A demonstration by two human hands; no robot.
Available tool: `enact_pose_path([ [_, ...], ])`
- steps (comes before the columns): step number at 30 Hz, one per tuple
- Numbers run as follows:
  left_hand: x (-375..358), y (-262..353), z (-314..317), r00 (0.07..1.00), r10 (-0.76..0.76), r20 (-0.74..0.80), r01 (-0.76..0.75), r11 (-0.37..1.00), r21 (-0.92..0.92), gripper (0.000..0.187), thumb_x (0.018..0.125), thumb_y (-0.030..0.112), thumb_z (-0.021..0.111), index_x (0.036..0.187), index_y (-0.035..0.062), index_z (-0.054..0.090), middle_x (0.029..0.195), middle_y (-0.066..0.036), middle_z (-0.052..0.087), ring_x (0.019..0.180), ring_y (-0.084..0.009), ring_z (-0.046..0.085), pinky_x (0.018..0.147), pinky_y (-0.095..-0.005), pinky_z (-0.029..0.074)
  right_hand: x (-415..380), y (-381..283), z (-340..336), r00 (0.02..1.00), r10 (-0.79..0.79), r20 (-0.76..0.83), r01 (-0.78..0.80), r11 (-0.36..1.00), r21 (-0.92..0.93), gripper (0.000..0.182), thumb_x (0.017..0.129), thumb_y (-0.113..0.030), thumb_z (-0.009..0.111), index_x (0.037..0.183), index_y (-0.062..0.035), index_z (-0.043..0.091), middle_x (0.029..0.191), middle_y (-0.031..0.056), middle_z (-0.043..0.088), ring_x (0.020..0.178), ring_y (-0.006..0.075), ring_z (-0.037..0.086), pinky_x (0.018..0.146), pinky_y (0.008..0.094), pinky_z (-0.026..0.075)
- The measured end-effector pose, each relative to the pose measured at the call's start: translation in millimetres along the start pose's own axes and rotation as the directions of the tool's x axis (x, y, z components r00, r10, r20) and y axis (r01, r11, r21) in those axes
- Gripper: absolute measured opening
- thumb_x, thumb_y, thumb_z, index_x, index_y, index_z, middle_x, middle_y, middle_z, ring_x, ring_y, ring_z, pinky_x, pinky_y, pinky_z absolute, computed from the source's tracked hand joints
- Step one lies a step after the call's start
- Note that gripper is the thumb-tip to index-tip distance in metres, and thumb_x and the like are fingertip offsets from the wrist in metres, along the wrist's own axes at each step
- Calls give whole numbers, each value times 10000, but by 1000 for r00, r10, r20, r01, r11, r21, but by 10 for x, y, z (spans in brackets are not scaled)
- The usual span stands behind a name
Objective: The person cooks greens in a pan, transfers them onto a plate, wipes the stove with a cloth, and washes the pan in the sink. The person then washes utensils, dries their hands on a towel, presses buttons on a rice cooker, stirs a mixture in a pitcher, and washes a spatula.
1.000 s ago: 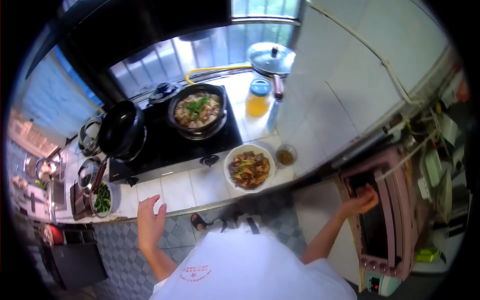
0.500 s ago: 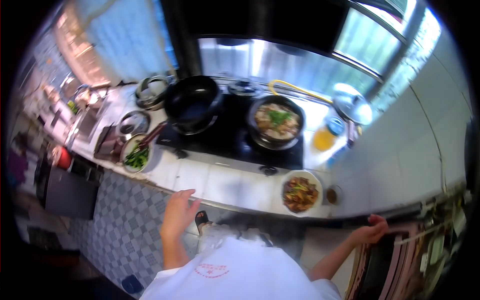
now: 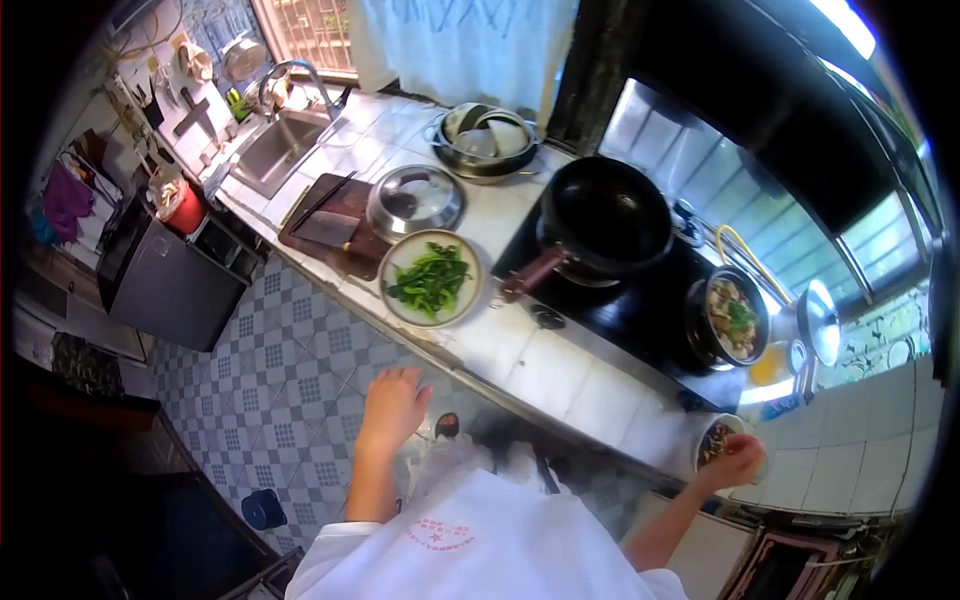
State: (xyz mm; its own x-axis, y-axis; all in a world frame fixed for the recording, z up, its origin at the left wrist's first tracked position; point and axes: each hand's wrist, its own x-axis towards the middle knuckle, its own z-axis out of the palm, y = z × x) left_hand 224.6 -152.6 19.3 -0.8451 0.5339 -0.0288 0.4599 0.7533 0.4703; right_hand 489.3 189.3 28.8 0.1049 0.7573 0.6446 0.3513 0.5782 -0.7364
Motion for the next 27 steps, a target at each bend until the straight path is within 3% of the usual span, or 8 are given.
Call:
enact_pose_path([
  [9,186,-1291,-293,973,-194,123,182,978,96,311,736,186,604,998,21,568,983,-160,579,907,-341,530,791,-418,407,-930,-947,1048,936,-160,313,147,987,64,276,895,-126,392,653,-12,456,552,35,473,487,91,417,451,202,330],
  [12,398,-1740,234,965,-198,173,234,945,-227,399,787,223,577,1126,26,500,1037,-169,569,937,-320,547,819,-395,425,-998,-1045,1142,935,-151,320,128,988,90,263,897,-121,383,669,-9,454,562,37,473,495,87,415,462,201,329],
  [14,623,-1880,614,823,-171,542,568,262,-780,462,840,205,520,1253,66,365,1089,-157,548,961,-286,556,790,-360,451,-1020,-1093,1186,938,-152,311,123,986,109,260,898,-121,380,676,-9,456,567,36,474,498,85,415,466,200,329],
  [15,715,-1870,693,823,-160,544,567,272,-778,462,840,205,520,1253,66,365,1089,-157,548,961,-286,556,790,-360,451,-1024,-1113,1178,935,-151,320,121,986,111,258,897,-124,382,679,-8,457,570,35,475,501,84,415,467,200,329],
  [17,903,-1811,823,810,66,583,584,-195,-788,524,866,183,472,1314,99,213,1151,-149,505,1000,-288,543,804,-368,452,-1026,-1177,1139,940,-141,312,116,988,99,256,897,-126,384,682,-8,457,573,33,475,503,83,414,469,199,329],
  [21,1231,-1798,1034,803,153,576,596,-208,-776,503,874,152,436,1308,95,191,1188,-173,472,1013,-301,538,822,-384,439,-986,-1216,970,951,-91,297,90,996,19,258,893,-137,396,683,-4,464,574,34,477,505,84,417,465,202,332],
  [23,1295,-1741,994,804,61,591,592,-1,-806,458,883,138,396,1295,90,202,1188,-184,472,1015,-295,540,845,-393,421,-971,-1179,869,955,-89,284,93,996,-1,260,892,-140,399,683,-4,469,577,36,482,507,85,422,468,202,343],
  [27,1328,-1671,934,774,-8,634,634,32,-773,447,887,93,348,1304,90,185,1174,-182,487,1027,-285,537,846,-393,414,-1052,-1262,827,977,-26,209,20,999,30,278,909,-172,386,677,-38,461,588,9,467,531,70,410,500,184,333],
])
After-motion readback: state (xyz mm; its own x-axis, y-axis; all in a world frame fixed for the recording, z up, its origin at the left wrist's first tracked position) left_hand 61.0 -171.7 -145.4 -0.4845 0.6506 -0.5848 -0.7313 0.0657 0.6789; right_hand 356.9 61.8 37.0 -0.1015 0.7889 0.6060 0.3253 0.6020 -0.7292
